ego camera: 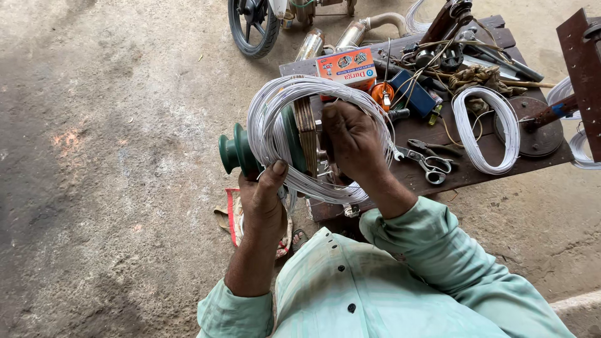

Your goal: The person winds white wire by hand around a green insulator mounted on a hand-crank winder, turning the crank to build up a coil. They then cut the wire with scissors, tie off the coil, and lift the finished wire coil off the winder.

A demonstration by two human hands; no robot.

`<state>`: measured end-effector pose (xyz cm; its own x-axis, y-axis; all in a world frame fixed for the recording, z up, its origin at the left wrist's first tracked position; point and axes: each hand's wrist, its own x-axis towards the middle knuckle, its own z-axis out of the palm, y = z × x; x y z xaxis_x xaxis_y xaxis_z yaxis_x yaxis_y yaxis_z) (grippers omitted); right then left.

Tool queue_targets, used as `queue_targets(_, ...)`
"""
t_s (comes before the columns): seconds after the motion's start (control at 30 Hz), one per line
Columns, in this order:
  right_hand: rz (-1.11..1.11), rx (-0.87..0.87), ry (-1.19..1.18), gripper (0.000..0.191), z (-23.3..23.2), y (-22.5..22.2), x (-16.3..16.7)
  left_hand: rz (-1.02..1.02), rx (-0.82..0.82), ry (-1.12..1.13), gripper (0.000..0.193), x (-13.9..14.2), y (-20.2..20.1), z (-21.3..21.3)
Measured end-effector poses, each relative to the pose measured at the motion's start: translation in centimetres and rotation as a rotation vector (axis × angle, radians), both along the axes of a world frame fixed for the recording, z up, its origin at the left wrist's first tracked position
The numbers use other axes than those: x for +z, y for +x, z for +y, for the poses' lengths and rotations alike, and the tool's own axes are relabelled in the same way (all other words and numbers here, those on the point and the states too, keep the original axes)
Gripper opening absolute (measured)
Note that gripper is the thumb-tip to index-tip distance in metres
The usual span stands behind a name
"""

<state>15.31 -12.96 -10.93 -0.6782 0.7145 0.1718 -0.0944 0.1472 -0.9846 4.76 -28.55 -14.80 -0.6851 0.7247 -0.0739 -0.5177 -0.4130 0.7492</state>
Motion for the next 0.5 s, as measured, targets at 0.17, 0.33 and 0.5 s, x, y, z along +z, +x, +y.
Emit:
queue_targets(0.17, 0.103, 0.176, -0.069, 0.047, 0.1, 1.2, -0.7, 0.033, 0.036, 0.008, 0.052, 0.2, 0.1, 0.2)
queue_targets(0.33, 0.048, 0.193, -0.205, 0.052, 0.6, 1.7, -1.3, 0.001, 0.031, -0.006, 0.049, 0.2, 0.0, 0.3)
queue_targets(0.5, 0.055, 0.258, -0.160, 0.050, 0.6, 1.3, -1.3, -0.029, 0.024, 0.021, 0.049, 0.0, 0.1, 0.1)
